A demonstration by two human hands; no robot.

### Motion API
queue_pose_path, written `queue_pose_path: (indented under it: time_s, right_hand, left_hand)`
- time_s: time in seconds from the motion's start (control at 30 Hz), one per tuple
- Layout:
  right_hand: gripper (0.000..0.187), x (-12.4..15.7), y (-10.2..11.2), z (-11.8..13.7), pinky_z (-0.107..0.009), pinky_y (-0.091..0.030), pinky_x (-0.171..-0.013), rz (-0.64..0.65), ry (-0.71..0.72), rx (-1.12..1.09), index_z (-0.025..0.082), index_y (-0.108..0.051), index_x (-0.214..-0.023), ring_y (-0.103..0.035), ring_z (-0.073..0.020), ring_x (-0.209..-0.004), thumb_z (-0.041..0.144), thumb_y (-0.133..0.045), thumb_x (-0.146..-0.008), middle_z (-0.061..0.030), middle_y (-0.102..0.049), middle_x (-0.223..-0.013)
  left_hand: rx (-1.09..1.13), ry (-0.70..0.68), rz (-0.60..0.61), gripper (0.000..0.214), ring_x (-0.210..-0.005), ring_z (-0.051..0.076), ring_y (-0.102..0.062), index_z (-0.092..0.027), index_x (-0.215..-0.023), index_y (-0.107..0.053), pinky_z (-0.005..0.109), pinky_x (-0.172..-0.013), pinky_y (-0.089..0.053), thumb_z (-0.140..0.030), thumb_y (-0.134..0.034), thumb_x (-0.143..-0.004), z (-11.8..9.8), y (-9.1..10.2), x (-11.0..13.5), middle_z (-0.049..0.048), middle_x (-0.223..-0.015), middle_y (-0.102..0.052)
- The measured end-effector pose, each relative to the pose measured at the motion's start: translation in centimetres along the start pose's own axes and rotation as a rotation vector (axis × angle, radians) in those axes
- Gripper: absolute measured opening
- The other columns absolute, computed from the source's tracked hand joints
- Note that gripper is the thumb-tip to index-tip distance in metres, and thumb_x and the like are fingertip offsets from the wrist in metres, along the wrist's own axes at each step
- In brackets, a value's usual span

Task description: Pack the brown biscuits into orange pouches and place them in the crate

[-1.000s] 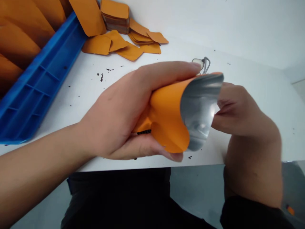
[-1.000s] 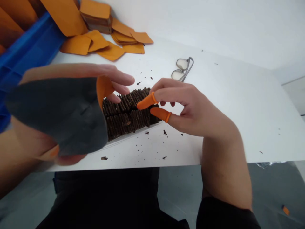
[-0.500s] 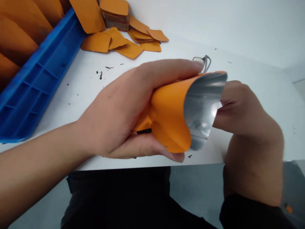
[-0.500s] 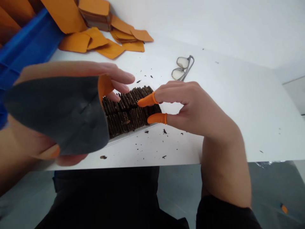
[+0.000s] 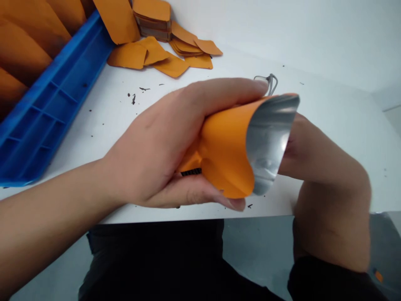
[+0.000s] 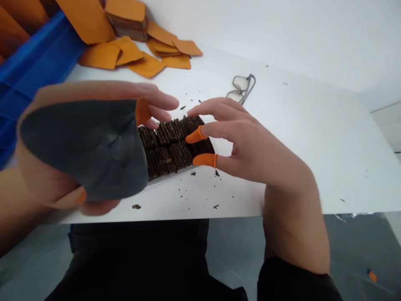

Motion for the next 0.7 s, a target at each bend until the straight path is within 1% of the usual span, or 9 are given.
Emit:
queue_pose_path:
  time_s: [0.07, 0.13, 0.2, 0.23, 0.33, 0.43, 0.5, 0.6, 0.7]
  right_hand:
    - [0.017, -0.1, 0.2, 0.5, -0.053, -0.06, -0.116, -0.049, 0.04, 0.019, 0.029, -0.076, -0.11, -0.067, -0.0275, -0.139, 0.04, -0.08, -0.097, -0.001, -0.073, -0.14]
    - [0.013, -0.2, 0.1, 0.7, -0.054, -0.059, -0.118, -0.079, 0.048, 0.02, 0.03, -0.076, -0.107, -0.066, -0.0274, -0.141, 0.04, -0.079, -0.098, 0.0018, -0.073, -0.134]
    - [0.011, -0.3, 0.2, 0.6, -0.056, -0.059, -0.12, -0.107, 0.041, 0.02, 0.03, -0.076, -0.105, -0.066, -0.0281, -0.141, 0.04, -0.078, -0.099, 0.0022, -0.073, -0.13]
    - [0.011, -0.3, 0.2, 0.5, -0.057, -0.059, -0.119, -0.12, 0.038, 0.027, 0.03, -0.077, -0.105, -0.067, -0.0284, -0.14, 0.04, -0.078, -0.099, 0.0019, -0.074, -0.13]
    - [0.017, -0.1, 0.5, 0.1, -0.062, -0.058, -0.118, -0.141, 0.03, 0.077, 0.03, -0.079, -0.106, -0.067, -0.0319, -0.139, 0.045, -0.077, -0.099, 0.0015, -0.076, -0.133]
    - [0.023, 0.2, 0.5, -0.4, -0.067, -0.057, -0.117, -0.126, 0.029, 0.108, 0.033, -0.081, -0.11, -0.065, -0.0359, -0.143, 0.052, -0.081, -0.096, 0.0035, -0.077, -0.136]
    - [0.021, 0.3, 0.6, -0.4, -0.066, -0.06, -0.114, -0.133, 0.037, 0.107, 0.033, -0.082, -0.109, -0.067, -0.0354, -0.142, 0.05, -0.081, -0.096, 0.0046, -0.078, -0.135]
    - [0.012, 0.3, 0.5, -0.2, -0.061, -0.064, -0.11, -0.156, 0.051, 0.091, 0.032, -0.081, -0.103, -0.069, -0.0327, -0.138, 0.042, -0.078, -0.098, 0.007, -0.079, -0.132]
    - [0.005, 0.3, 0.2, 0.0, -0.06, -0.064, -0.112, -0.167, 0.026, 0.068, 0.032, -0.08, -0.099, -0.068, -0.0317, -0.14, 0.036, -0.076, -0.099, 0.0088, -0.079, -0.13]
  left_hand:
    - [0.007, -0.015, 0.002, 0.064, -0.14, 0.038, -0.068, -0.024, -0.155, -0.057, 0.054, -0.117, -0.061, -0.056, -0.072, -0.101, 0.1, -0.1, -0.1, 0.0084, -0.155, -0.067]
    - [-0.023, 0.055, -0.014, 0.065, -0.14, 0.037, -0.068, -0.03, -0.166, -0.048, 0.055, -0.117, -0.061, -0.056, -0.062, -0.108, 0.5, 0.0, -0.1, 0.0053, -0.153, -0.067]
    - [-0.041, 0.076, -0.015, 0.067, -0.138, 0.039, -0.069, -0.031, -0.172, -0.038, 0.057, -0.115, -0.061, -0.055, -0.054, -0.111, 0.4, 0.0, -0.2, 0.0046, -0.151, -0.068]
    - [-0.042, 0.065, -0.002, 0.068, -0.137, 0.039, -0.069, -0.03, -0.173, -0.037, 0.058, -0.115, -0.061, -0.055, -0.052, -0.112, 0.2, -0.1, -0.3, 0.0047, -0.15, -0.068]
    - [-0.015, -0.021, 0.023, 0.066, -0.134, 0.038, -0.071, -0.023, -0.167, -0.047, 0.056, -0.115, -0.061, -0.057, -0.055, -0.111, -0.2, -0.1, -0.5, 0.0055, -0.148, -0.07]
    - [0.011, -0.029, 0.001, 0.058, -0.135, 0.036, -0.071, -0.019, -0.152, -0.058, 0.051, -0.117, -0.061, -0.057, -0.062, -0.108, 0.2, 0.1, -0.4, 0.0082, -0.149, -0.07]
    - [-0.015, -0.028, 0.009, 0.057, -0.139, 0.034, -0.069, -0.018, -0.147, -0.057, 0.05, -0.118, -0.061, -0.057, -0.065, -0.107, 0.4, 0.0, -0.2, 0.0093, -0.154, -0.066]
    - [-0.063, -0.003, 0.017, 0.057, -0.143, 0.034, -0.067, -0.018, -0.147, -0.053, 0.051, -0.116, -0.062, -0.057, -0.064, -0.107, 0.5, -0.3, 0.3, 0.0075, -0.161, -0.061]
    - [-0.034, 0.011, -0.025, 0.054, -0.144, 0.029, -0.066, -0.019, -0.145, -0.056, 0.039, -0.119, -0.061, -0.055, -0.065, -0.106, 0.5, -0.1, 0.4, 0.0057, -0.16, -0.062]
Point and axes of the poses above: each hand's wrist, its own x-axis away from the middle knuckle, its own y-axis out of the back of the hand, z = x × y, the point moved 9 cm from there along -x, towards the middle knuckle
